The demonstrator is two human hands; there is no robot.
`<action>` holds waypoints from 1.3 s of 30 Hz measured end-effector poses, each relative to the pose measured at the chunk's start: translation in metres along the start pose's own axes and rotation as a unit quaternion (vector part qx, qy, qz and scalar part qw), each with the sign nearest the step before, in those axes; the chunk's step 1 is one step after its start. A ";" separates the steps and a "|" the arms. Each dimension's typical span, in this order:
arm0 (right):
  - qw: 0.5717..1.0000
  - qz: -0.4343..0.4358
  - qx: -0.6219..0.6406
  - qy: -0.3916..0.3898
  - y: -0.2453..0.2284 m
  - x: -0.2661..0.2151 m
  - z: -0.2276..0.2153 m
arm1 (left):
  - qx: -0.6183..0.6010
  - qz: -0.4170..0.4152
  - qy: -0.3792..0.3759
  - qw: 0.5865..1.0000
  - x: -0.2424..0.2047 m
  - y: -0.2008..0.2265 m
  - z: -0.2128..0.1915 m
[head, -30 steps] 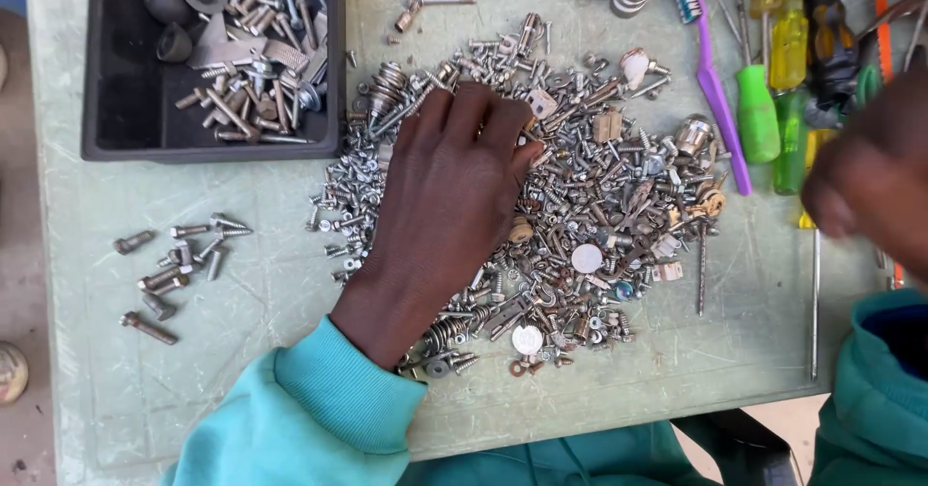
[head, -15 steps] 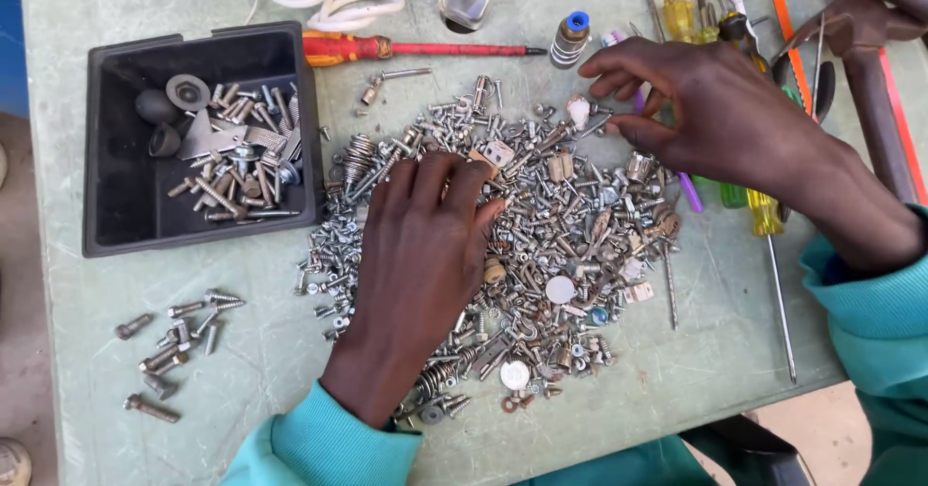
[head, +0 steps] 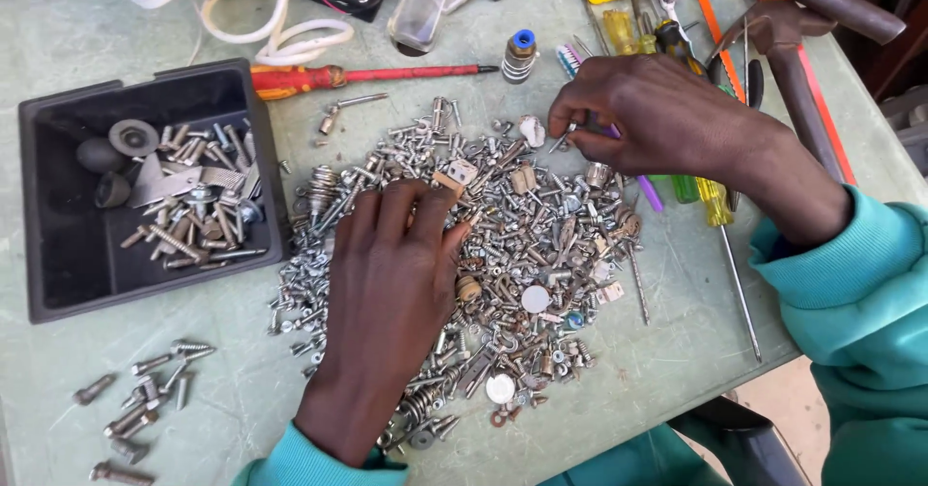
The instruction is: The person sorts a large pile of mixed metal fasteners on a workbench, picking individual screws, bolts, and washers by hand and placing them into a black plastic tray. The person repeatedly sifts through the pile, selects specific items, and transfers them to the tray.
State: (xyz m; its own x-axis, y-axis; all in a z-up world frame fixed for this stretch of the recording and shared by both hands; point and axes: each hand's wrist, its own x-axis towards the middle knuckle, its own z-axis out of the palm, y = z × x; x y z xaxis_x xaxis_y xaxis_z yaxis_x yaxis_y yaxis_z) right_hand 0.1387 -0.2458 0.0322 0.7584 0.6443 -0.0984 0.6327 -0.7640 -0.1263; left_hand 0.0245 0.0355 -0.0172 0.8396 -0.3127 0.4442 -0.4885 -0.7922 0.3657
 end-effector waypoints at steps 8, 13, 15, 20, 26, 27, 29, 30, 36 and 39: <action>0.996 -0.046 0.015 0.075 -0.009 -0.010 -0.018 | -0.016 0.010 0.017 1.000 -0.001 0.001 -0.005; 0.978 -0.087 0.112 0.154 -0.058 -0.022 -0.039 | -0.150 0.014 0.054 0.987 0.003 0.015 -0.026; 0.970 -0.093 0.159 0.160 -0.075 -0.022 -0.035 | -0.212 0.016 0.049 0.976 0.006 0.024 -0.029; 0.942 -0.140 0.284 0.114 -0.100 -0.022 -0.026 | -0.270 0.026 0.097 0.958 0.005 0.035 -0.026; 0.889 -0.100 0.436 0.094 -0.086 -0.021 -0.016 | -0.294 -0.068 0.081 0.950 0.007 0.042 -0.034; 0.890 -0.097 0.434 0.100 -0.084 -0.022 -0.016 | -0.295 -0.061 0.079 0.950 0.009 0.045 -0.034; 0.889 -0.108 0.422 0.143 -0.082 -0.022 -0.014 | -0.364 -0.160 0.092 0.913 0.008 0.051 -0.034; 0.889 -0.106 0.421 0.145 -0.082 -0.024 -0.012 | -0.365 -0.158 0.090 0.913 0.007 0.051 -0.030; 0.869 -0.128 0.454 0.150 -0.091 -0.028 -0.013 | -0.478 -0.251 0.013 0.842 -0.002 0.042 -0.019; 0.868 -0.149 0.453 0.137 -0.097 -0.028 -0.014 | -0.556 -0.245 0.023 0.794 -0.003 0.040 -0.014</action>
State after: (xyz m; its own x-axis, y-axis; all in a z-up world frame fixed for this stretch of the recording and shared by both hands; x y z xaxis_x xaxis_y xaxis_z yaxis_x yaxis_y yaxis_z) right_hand 0.0582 -0.1906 0.0607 0.6697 0.6815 0.2950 0.5190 -0.1454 -0.8423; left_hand -0.0012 0.0127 0.0074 0.9965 -0.0706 0.0451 -0.0342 0.1486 0.9883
